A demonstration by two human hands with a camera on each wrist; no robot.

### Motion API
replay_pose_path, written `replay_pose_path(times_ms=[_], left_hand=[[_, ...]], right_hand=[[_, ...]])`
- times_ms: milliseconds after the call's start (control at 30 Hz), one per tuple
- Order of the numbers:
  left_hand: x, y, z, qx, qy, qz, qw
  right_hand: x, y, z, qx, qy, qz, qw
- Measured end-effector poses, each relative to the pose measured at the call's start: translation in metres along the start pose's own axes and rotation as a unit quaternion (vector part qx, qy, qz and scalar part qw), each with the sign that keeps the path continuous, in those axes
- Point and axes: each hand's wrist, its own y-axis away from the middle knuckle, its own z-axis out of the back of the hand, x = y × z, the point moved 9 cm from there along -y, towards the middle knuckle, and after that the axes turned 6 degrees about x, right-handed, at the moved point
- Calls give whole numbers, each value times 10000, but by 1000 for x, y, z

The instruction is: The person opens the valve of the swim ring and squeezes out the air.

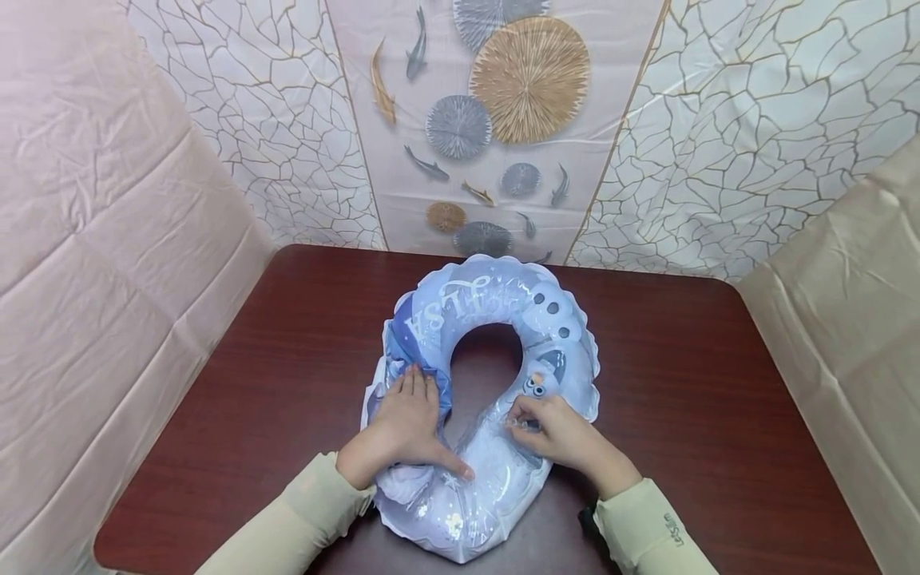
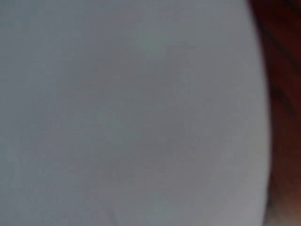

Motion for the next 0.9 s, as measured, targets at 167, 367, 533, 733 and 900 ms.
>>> replay_pose_path(times_ms=[167,367,533,733,900], left_hand=[[0,1,0,26,-44,11,10000],[-1,1,-1,51,-63,8,10000],[-1,1,-2,40,-41,20,10000],[0,0,-5,37,-40,48,10000],[-1,0,-4,-21,-65,35,10000]], right_hand=[[0,0,0,10,24,-23,10000],[-1,1,-1,19,-26,-87,10000],[0,2,0,-14,-44,-59,10000],[-3,3,0,18,-132,-211,9997],[-3,3,1,-11,-92,-298,9995]])
